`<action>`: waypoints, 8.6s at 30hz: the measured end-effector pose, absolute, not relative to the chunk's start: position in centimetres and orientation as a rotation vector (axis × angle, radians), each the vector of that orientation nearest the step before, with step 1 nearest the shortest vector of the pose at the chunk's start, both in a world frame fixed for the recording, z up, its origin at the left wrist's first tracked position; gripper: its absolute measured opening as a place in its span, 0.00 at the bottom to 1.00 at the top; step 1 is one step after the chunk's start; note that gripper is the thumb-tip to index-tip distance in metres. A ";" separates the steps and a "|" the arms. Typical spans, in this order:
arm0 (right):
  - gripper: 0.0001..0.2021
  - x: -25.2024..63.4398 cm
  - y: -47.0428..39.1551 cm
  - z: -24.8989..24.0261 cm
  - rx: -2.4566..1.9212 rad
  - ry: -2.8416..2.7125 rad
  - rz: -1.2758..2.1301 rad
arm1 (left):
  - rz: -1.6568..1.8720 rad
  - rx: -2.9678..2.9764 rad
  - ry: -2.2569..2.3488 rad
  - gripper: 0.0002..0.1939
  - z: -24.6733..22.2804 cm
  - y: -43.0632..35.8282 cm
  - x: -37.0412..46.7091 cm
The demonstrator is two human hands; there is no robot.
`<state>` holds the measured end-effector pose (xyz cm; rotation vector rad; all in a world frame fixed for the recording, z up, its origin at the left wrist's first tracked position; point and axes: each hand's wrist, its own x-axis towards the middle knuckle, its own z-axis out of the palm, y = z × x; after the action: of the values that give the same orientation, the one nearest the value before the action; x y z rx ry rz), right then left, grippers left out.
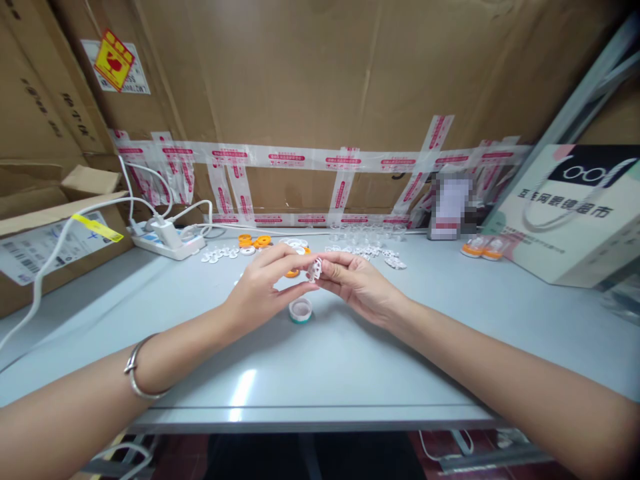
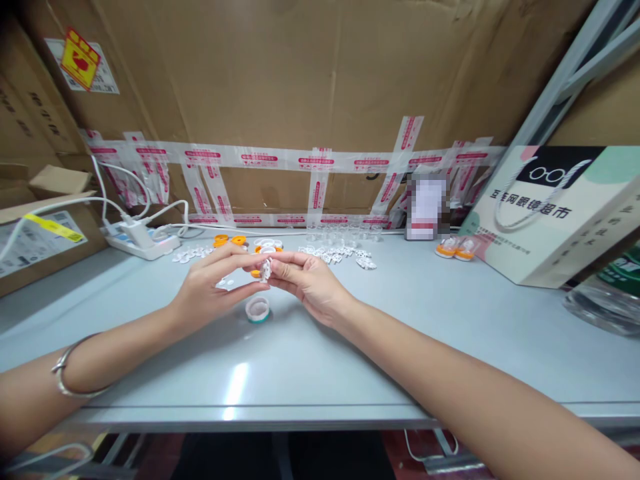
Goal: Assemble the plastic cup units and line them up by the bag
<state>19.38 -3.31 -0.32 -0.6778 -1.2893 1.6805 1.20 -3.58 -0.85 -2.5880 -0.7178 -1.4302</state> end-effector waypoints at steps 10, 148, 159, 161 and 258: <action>0.10 19.3 -3.5 -0.5 -0.646 -1.244 1.743 | -1.335 -2.295 -0.664 0.13 -0.8 -3.5 1.1; 0.08 26.1 2.9 -1.7 -1.597 -2.277 0.175 | -1.406 -2.859 -0.818 0.16 -0.9 -3.2 0.6; 0.11 24.4 0.3 0.5 -1.147 -1.825 1.241 | -1.375 -2.896 -0.830 0.17 -0.9 -3.2 0.6; 0.12 23.5 -0.6 0.7 -0.974 -1.774 1.430 | -1.358 -2.920 -0.820 0.18 -0.9 -3.3 0.7; 0.08 19.5 -2.0 -2.7 -0.981 -1.699 1.293 | -1.017 -3.279 -1.499 0.13 -2.8 -2.2 1.1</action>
<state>19.46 -1.97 -2.66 -0.9807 -1.6991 1.2931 1.13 -2.20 -2.75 -3.2791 -1.4988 -1.0171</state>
